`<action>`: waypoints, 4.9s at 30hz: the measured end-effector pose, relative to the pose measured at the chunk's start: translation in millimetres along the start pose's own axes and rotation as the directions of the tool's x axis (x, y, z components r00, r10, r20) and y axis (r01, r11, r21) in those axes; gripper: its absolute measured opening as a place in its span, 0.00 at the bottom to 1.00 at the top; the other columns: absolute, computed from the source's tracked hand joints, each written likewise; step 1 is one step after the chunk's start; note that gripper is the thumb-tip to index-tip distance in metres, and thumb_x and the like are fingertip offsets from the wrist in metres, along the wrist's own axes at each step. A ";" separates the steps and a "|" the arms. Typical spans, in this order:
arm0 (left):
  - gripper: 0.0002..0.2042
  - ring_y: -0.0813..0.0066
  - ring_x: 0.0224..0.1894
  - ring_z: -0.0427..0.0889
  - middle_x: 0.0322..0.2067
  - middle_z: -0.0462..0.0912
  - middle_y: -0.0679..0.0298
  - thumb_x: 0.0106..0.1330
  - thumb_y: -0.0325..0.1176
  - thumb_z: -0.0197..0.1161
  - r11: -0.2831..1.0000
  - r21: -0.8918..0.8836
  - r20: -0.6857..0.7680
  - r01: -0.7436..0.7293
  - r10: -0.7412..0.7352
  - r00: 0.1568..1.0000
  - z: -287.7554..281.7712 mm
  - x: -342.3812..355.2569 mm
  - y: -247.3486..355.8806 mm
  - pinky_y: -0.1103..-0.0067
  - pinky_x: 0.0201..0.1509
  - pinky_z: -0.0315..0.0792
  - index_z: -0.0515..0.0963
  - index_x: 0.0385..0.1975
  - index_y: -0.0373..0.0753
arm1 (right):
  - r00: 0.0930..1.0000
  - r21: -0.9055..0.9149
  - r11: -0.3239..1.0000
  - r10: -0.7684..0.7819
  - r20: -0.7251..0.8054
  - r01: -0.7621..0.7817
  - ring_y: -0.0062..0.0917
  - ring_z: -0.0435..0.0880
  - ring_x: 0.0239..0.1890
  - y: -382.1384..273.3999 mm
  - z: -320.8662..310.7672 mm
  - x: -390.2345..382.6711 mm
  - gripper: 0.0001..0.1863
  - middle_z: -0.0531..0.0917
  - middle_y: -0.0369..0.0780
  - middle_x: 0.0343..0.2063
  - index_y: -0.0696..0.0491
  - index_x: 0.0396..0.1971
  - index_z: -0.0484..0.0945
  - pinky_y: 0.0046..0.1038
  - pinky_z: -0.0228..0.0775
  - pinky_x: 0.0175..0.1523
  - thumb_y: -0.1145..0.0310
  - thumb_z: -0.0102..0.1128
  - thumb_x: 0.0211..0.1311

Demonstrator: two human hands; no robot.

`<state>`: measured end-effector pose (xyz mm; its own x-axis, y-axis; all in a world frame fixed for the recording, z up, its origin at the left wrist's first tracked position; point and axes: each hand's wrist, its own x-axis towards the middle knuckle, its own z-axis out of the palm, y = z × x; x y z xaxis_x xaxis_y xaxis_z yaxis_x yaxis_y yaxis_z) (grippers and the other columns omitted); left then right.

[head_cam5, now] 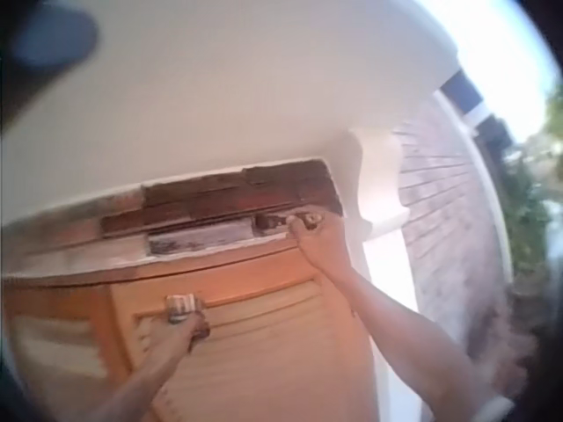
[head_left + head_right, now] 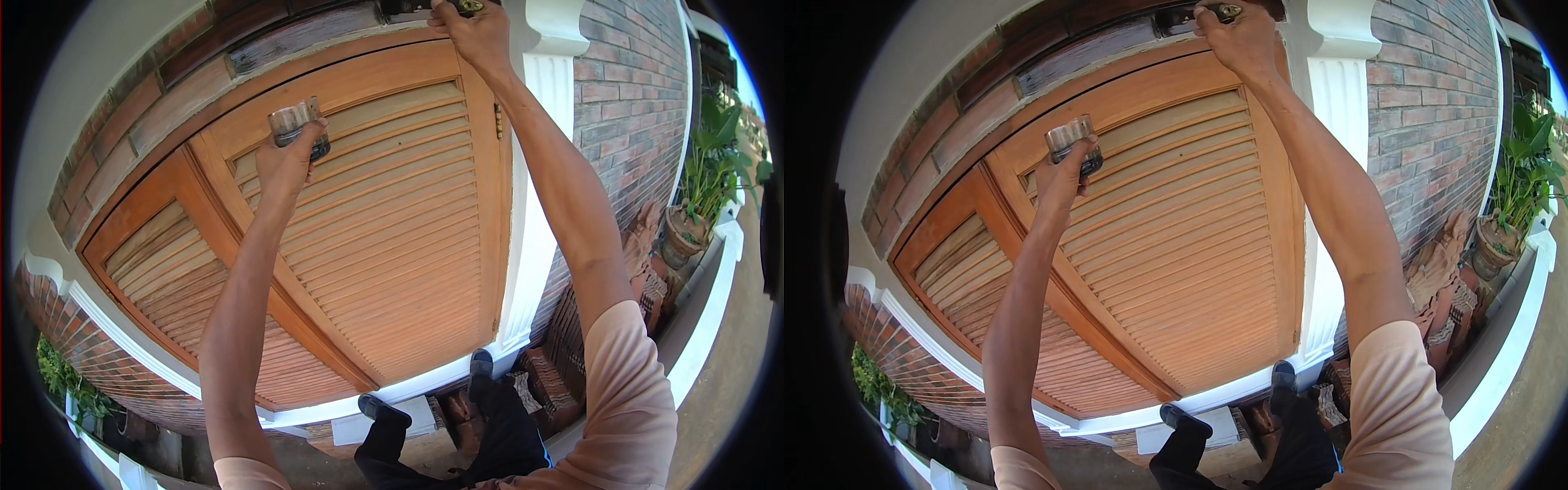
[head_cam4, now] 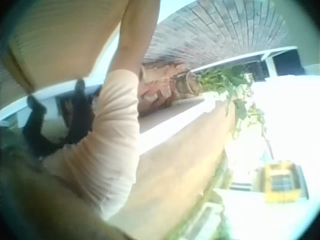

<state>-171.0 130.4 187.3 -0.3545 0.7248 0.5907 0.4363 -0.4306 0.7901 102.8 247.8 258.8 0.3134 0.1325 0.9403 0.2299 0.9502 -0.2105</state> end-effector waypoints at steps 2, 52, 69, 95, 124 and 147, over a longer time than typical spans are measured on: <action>0.25 0.82 0.21 0.75 0.25 0.80 0.65 0.53 0.52 0.76 1.000 -0.002 0.007 0.000 0.000 1.000 4.9 1.1 0.6 0.81 0.21 0.70 0.82 0.36 0.35 | 0.997 -0.105 0.993 -0.058 -0.056 0.052 0.31 0.89 0.33 3.2 -2.5 2.7 0.11 0.89 0.45 0.28 0.58 0.37 0.87 0.32 0.78 0.42 0.65 0.66 0.62; 0.29 0.69 0.39 0.87 0.36 0.88 0.56 0.51 0.53 0.76 0.999 0.036 -0.027 -0.004 0.005 1.000 -70.8 -14.2 -20.7 0.75 0.47 0.78 0.84 0.42 0.31 | 0.953 0.290 0.952 0.006 0.301 -0.098 0.28 0.89 0.26 -119.3 172.7 1.2 0.09 0.88 0.43 0.22 0.57 0.33 0.86 0.32 0.80 0.34 0.68 0.62 0.63; 0.28 0.70 0.41 0.87 0.38 0.89 0.57 0.52 0.51 0.76 0.999 0.032 -0.070 0.034 -0.031 0.997 -133.1 -18.0 -34.8 0.76 0.49 0.78 0.84 0.43 0.32 | 0.967 0.017 0.996 -0.087 0.241 0.085 0.25 0.86 0.26 -103.9 170.0 -37.8 0.08 0.87 0.42 0.23 0.58 0.33 0.86 0.29 0.77 0.35 0.70 0.63 0.63; 0.25 0.80 0.19 0.76 0.24 0.82 0.63 0.51 0.51 0.77 0.999 -0.013 -0.096 0.030 -0.031 0.995 -120.8 -14.2 -30.7 0.79 0.21 0.70 0.82 0.37 0.34 | 0.969 0.057 0.985 -0.172 0.176 0.164 0.23 0.85 0.28 -63.0 124.6 -21.0 0.08 0.88 0.40 0.24 0.58 0.34 0.86 0.28 0.77 0.37 0.69 0.64 0.64; 0.26 0.83 0.22 0.75 0.24 0.78 0.67 0.55 0.55 0.75 1.000 0.029 -0.036 0.011 -0.010 0.999 -87.4 -10.7 -15.4 0.82 0.22 0.71 0.77 0.37 0.38 | 0.949 0.389 0.909 0.021 0.315 -0.149 0.22 0.88 0.27 -57.3 115.4 40.8 0.09 0.88 0.41 0.25 0.60 0.36 0.86 0.26 0.81 0.31 0.68 0.66 0.65; 0.23 0.83 0.21 0.74 0.25 0.79 0.67 0.56 0.50 0.75 1.000 -0.027 -0.036 -0.005 0.004 0.999 -17.1 -8.0 -4.5 0.82 0.21 0.68 0.80 0.38 0.36 | 0.981 -0.413 0.890 -0.152 0.123 0.190 0.34 0.90 0.32 48.5 -59.3 97.1 0.12 0.89 0.46 0.29 0.55 0.36 0.89 0.36 0.80 0.41 0.64 0.64 0.58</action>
<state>-184.3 117.4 181.8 -0.3822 0.7033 0.5994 0.4152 -0.4488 0.7913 199.0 290.0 324.1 0.1587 0.0201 0.9871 0.6453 0.7546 -0.1191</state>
